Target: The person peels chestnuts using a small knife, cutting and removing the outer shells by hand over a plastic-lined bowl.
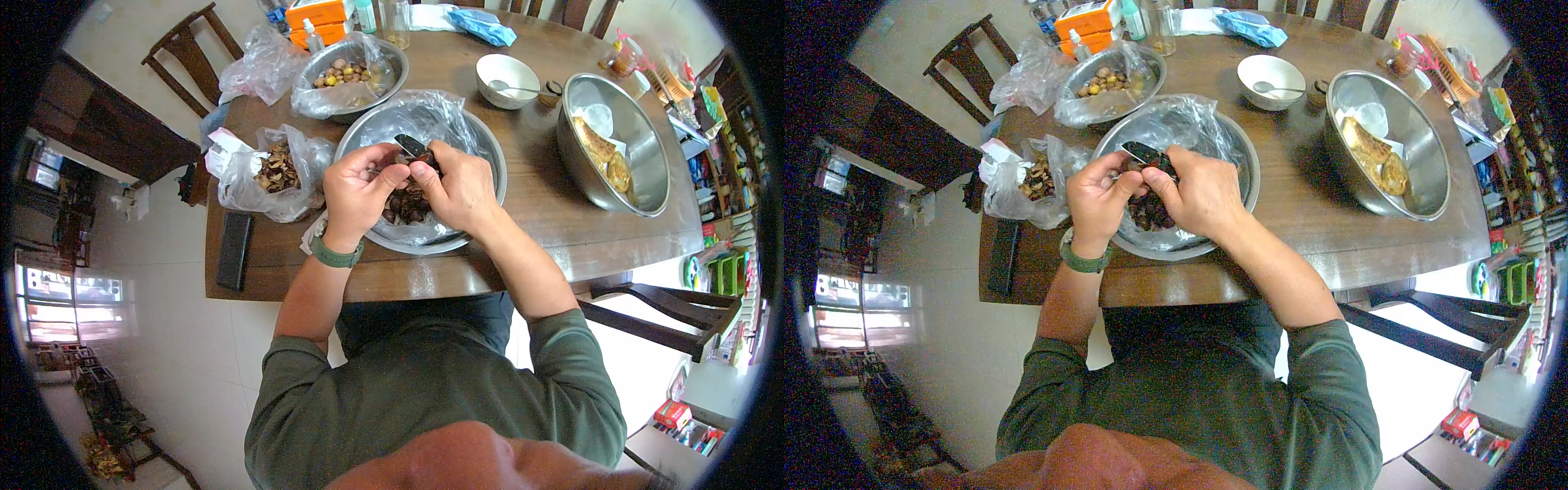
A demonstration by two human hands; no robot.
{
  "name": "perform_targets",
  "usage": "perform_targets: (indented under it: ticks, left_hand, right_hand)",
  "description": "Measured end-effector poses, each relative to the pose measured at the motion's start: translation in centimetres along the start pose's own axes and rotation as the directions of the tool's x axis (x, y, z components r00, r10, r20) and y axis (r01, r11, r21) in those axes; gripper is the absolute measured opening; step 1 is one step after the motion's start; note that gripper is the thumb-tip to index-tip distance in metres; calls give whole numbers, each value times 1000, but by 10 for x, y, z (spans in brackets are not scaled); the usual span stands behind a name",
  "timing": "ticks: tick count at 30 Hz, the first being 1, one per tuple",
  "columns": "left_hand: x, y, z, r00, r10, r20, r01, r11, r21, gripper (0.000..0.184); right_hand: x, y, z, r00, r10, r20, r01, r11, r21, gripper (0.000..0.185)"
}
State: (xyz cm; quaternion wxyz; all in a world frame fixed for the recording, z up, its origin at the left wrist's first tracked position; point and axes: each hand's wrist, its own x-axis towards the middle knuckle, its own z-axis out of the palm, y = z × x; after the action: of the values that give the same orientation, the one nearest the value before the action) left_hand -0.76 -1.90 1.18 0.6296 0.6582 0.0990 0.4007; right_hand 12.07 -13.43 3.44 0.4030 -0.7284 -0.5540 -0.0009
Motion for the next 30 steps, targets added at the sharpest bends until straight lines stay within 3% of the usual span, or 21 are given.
perform_targets:
  ticks: [4,10,13,16,20,23,30]
  left_hand:
    - [1,-2,-1,1000,30,10,-30,999,28,28]
    - [0,-3,1,993,-101,-57,92,987,-134,29]
    - [6,-5,-2,989,-134,-62,108,940,-323,30]
    - [4,-11,-6,997,-72,-26,64,973,-221,32]
    - [5,-8,-1,995,102,22,-101,995,-27,34]
    - [4,-1,5,992,121,38,-119,992,-50,36]
    - [2,0,5,995,94,38,-95,995,23,35]
  right_hand:
    - [0,1,0,999,-40,-36,39,999,-28,39]
    - [0,0,-1,996,-84,-28,82,994,-79,43]
    - [-1,-2,-3,992,-115,-52,114,993,-21,43]
    - [-1,4,-3,998,-44,-48,48,994,99,39]
    - [0,16,-3,995,21,-97,35,839,543,33]
    - [1,16,-2,994,24,-104,36,842,538,33]
    - [0,14,-2,997,43,60,-69,840,539,18]
